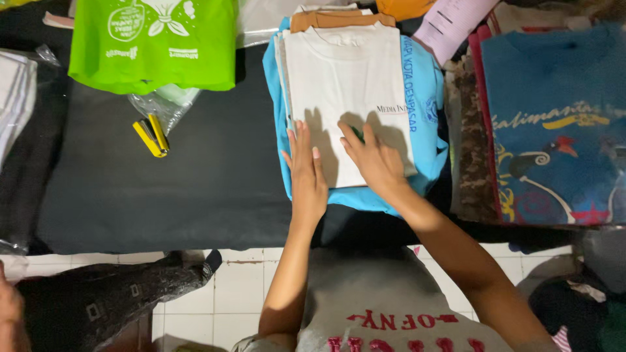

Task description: The person folds a variety of t-shirts and polo shirts on a table. They pick up each garment, smooth it out, and fold it into a neat stack. The person handles the items one by one, creating a growing pile of folded clothes.

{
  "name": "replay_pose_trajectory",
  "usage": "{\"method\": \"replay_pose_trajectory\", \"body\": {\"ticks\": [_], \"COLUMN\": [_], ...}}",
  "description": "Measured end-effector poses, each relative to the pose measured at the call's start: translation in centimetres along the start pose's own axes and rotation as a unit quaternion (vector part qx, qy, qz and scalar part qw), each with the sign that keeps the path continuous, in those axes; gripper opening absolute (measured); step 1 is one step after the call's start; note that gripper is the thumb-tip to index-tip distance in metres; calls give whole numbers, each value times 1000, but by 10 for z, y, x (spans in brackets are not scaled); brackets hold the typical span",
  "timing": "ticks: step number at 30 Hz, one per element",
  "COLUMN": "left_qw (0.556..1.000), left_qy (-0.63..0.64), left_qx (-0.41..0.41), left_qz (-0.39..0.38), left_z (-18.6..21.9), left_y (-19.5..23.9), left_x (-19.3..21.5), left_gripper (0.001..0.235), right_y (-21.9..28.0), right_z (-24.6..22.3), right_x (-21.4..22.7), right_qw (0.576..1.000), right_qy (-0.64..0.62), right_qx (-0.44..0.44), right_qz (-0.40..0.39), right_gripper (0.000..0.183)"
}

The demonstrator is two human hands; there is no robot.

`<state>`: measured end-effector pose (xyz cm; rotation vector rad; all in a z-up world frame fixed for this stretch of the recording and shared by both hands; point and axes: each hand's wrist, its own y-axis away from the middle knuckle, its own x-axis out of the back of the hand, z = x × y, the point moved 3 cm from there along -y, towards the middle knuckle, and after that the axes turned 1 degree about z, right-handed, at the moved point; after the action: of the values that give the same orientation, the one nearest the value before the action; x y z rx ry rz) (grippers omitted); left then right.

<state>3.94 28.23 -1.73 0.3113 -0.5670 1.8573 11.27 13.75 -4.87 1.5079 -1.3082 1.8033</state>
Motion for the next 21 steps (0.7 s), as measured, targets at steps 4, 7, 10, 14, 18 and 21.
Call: {"method": "replay_pose_trajectory", "body": {"ticks": [4,7,10,14,18,21], "left_qw": [997,994,989,982,980,981], "left_qy": [-65,-96,-129,-169,-174,-168], "left_qx": [-36,-58,-68,-85,-94,-92], "left_qz": [-4,5,5,12,28,31], "left_z": [5,3,3,4,4,3], "left_y": [2,4,4,-8,-13,-10], "left_x": [-23,-34,-42,-46,-44,-42], "left_gripper": [53,56,58,58,58,57], "right_y": [21,29,25,15,3,-6], "right_z": [6,19,39,58,61,64], "right_x": [14,34,35,0,-1,-4], "right_qw": [999,991,942,683,526,432], "right_qy": [-23,-131,-333,-669,-816,-857], "right_qx": [-25,-3,24,-236,-170,-210], "right_qz": [-32,-14,26,-174,-167,-188], "right_gripper": [44,54,58,34,27,39]}}
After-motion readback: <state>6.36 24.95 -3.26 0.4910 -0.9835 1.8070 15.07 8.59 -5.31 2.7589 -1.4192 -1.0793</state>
